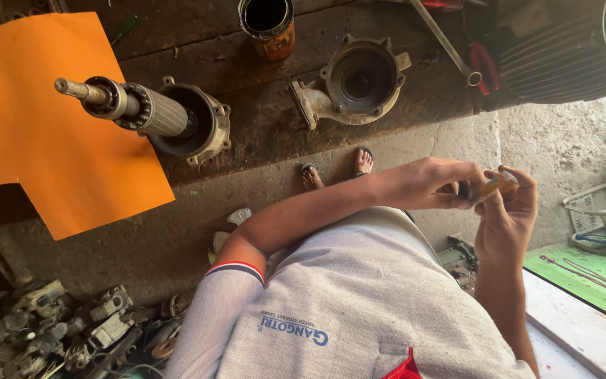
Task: The person cleans the interior of a metal mechanical housing using a small brush and a dark liquid from a can. They repeatedly scrub the inside surfaces and edges of the housing, occasionally dipping the brush into the can to reload the liquid.
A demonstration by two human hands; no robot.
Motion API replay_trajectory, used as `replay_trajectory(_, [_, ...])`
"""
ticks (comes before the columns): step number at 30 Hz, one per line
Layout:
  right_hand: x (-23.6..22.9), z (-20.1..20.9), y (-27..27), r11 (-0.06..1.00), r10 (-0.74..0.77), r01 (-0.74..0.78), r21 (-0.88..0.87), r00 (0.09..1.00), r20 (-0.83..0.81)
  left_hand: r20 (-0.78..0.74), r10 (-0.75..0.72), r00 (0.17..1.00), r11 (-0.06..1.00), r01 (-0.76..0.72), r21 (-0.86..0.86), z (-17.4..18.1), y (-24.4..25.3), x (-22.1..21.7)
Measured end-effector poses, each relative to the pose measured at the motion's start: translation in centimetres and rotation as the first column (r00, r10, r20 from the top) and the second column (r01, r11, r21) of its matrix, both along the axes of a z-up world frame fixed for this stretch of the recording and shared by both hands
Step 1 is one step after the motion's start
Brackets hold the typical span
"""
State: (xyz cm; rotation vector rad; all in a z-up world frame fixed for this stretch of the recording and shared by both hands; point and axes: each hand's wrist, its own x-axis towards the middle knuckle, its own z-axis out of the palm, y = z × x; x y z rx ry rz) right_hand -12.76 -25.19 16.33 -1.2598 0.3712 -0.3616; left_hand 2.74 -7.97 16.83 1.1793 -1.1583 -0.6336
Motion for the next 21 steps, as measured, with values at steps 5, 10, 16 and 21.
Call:
replay_trajectory(5, [0.1,0.5,-0.4,0.998,-0.047,0.047,-0.04,0.999,0.001,0.136,0.313,0.94,0.939,-0.328,0.104,0.9,0.4,0.2])
replay_trajectory(10, [0.8,3.0,-0.2,0.999,-0.033,0.033,0.018,0.999,-0.007,0.182,0.41,0.893,0.907,-0.42,0.019,3.0,1.4,1.0])
replay_trajectory(16, [1.9,4.9,0.5,0.996,0.007,-0.011,0.09,0.999,0.044,0.372,0.377,0.848,0.911,-0.412,0.016,4.0,2.0,0.7])
replay_trajectory(21, [2.4,5.1,0.8,0.992,0.128,-0.129,0.013,0.99,0.065,0.349,0.257,0.901,0.944,-0.311,0.107,3.0,1.5,0.5])
